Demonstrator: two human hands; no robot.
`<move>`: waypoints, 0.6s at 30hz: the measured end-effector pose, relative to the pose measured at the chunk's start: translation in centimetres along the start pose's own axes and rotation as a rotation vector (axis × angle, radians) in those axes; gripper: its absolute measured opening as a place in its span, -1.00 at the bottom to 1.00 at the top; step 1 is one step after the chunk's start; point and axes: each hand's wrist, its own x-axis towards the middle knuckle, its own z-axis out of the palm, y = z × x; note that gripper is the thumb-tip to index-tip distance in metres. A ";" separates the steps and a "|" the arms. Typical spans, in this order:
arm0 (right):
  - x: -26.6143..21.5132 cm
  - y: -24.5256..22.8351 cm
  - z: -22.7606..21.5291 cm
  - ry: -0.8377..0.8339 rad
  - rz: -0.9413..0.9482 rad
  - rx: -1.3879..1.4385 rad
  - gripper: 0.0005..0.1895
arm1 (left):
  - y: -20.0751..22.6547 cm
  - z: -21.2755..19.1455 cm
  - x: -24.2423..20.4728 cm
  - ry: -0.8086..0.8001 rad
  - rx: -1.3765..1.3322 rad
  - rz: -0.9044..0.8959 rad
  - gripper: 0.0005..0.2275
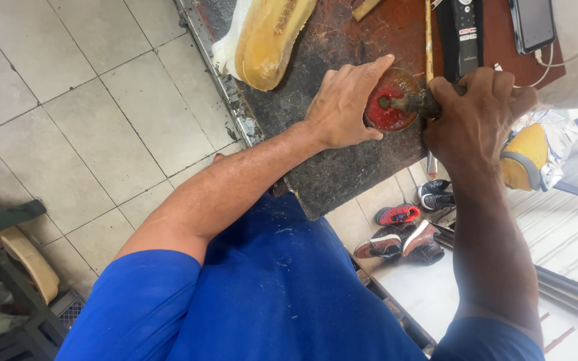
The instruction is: The person applies a red adhesive to the sole of a shoe using a brush. They repeatedly dip the brush into a container of glue and spread it across the shoe sole's surface.
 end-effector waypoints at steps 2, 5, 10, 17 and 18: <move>0.2 -0.1 -0.1 0.009 0.002 0.004 -0.50 | -0.1 0.1 0.1 0.001 0.008 0.009 0.24; 0.3 -0.3 -0.5 -0.029 0.000 -0.040 -0.46 | 0.2 -0.1 0.2 -0.013 -0.020 -0.015 0.21; 0.7 -0.3 -0.9 -0.018 0.001 -0.050 -0.48 | 0.1 -0.2 0.3 -0.030 -0.028 -0.020 0.22; 0.8 -0.2 -0.8 -0.023 0.011 -0.101 -0.50 | -0.3 0.3 0.2 -0.031 -0.036 -0.010 0.22; 0.8 -0.2 -0.8 -0.038 0.014 -0.100 -0.52 | -0.4 0.4 0.2 -0.028 -0.038 -0.008 0.23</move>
